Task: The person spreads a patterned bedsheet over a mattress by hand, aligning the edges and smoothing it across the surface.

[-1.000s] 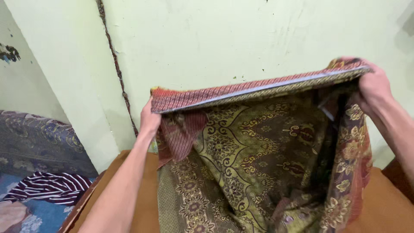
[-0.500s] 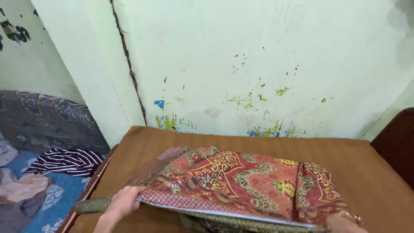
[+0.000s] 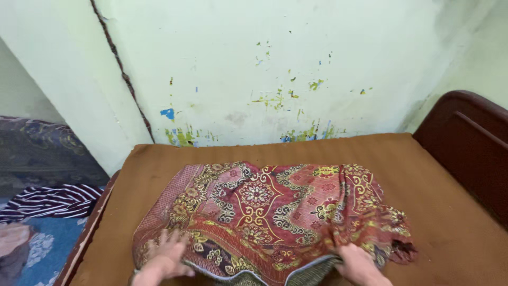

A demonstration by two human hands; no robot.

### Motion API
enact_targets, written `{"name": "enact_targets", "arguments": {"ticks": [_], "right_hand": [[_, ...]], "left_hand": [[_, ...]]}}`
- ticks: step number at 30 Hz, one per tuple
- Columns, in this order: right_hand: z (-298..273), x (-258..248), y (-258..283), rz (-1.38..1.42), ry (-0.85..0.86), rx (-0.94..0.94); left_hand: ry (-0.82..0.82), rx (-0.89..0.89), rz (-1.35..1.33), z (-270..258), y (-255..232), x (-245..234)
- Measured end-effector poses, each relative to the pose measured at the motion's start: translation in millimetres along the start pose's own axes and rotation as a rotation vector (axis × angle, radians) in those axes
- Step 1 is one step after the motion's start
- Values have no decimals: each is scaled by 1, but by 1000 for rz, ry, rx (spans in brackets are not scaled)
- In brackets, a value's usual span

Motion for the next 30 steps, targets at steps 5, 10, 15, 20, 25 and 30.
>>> {"name": "enact_targets", "arguments": {"ticks": [5, 10, 15, 20, 25, 30], "right_hand": [[-17, -54, 114, 175, -246, -116], [-20, -86, 80, 418, -631, -350], [-2, -62, 9, 483, -700, -6], [6, -107, 44, 614, -683, 81], [-17, -208, 156, 681, -788, -333], [-30, -226, 205, 640, -888, -675]], "left_hand": [[-213, 765, -500, -2, -186, 23], [-391, 697, -879, 27, -215, -11], [-720, 628, -1007, 15, -171, -84], [-783, 196, -1158, 3, -148, -112], [-1472, 453, -513, -27, -162, -137], [-774, 568, -1095, -27, -188, -133]]}}
Point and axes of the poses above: each hand's wrist, its own z-axis towards the middle knuckle, its own x-axis out of the palm, y = z × x, the point moved 3 cm from there along z, towards the middle knuckle, and after that the axes turned 3 degrees about -y, right-handed, at the moved point
